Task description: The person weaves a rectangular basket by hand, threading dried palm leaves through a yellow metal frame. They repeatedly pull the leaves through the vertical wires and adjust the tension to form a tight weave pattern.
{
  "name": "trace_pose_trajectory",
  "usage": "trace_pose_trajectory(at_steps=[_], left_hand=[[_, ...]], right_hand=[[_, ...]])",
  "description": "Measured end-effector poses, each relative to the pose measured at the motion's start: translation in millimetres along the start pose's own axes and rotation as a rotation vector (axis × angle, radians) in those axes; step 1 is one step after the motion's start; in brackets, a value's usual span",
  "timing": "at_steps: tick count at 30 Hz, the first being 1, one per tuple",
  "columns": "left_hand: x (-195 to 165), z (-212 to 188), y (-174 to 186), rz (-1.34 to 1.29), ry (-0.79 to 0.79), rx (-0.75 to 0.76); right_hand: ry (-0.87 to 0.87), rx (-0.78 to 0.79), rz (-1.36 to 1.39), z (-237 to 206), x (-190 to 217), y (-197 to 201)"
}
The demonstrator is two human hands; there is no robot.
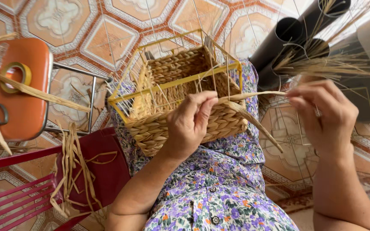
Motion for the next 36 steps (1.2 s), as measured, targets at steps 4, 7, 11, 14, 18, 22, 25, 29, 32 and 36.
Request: trace_pose_trajectory(at_steps=[4, 7, 11, 14, 18, 22, 25, 29, 32, 36], left_hand=[[-3, 1, -11, -0.162, 0.165, 0.212], [-2, 13, -15, -0.386, 0.395, 0.313], [-10, 25, -22, -0.205, 0.263, 0.325], [-12, 22, -30, 0.046, 0.072, 0.301], [-16, 10, -27, 0.153, -0.131, 0.207], [-23, 6, -21, 0.143, -0.194, 0.134], [-21, 13, -21, 0.085, -0.030, 0.122], [-10, 24, -23, 0.029, 0.213, 0.127], [-5, 28, -23, 0.034, 0.222, 0.144], [3, 33, -27, 0.109, 0.218, 0.191]], right_hand=[[0.316, 0.136, -0.197, -17, 23, -25], [0.302, 0.262, -0.159, -15, 26, -31], [0.394, 0.114, -0.337, -2, 28, 0], [0.518, -0.166, -0.572, 19, 30, -3], [0.541, -0.357, -0.528, 34, 32, -41], [0.720, -0.363, -0.297, 31, 42, -67], [0.619, -0.257, -0.041, 31, 43, -73], [0.028, -0.013, 0.713, 31, 21, -93], [-0.082, 0.161, 0.788, 31, 8, -111], [-0.088, 0.247, 0.760, 42, -7, -118]])
Point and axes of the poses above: each hand's wrist, its own z-axis towards the middle knuckle, its own y-axis out of the back of the hand, x = y × z, the point moved 3 cm from there along z, towards the middle knuckle, and after that the axes turned 10 degrees about -z, right-handed, at the moved point
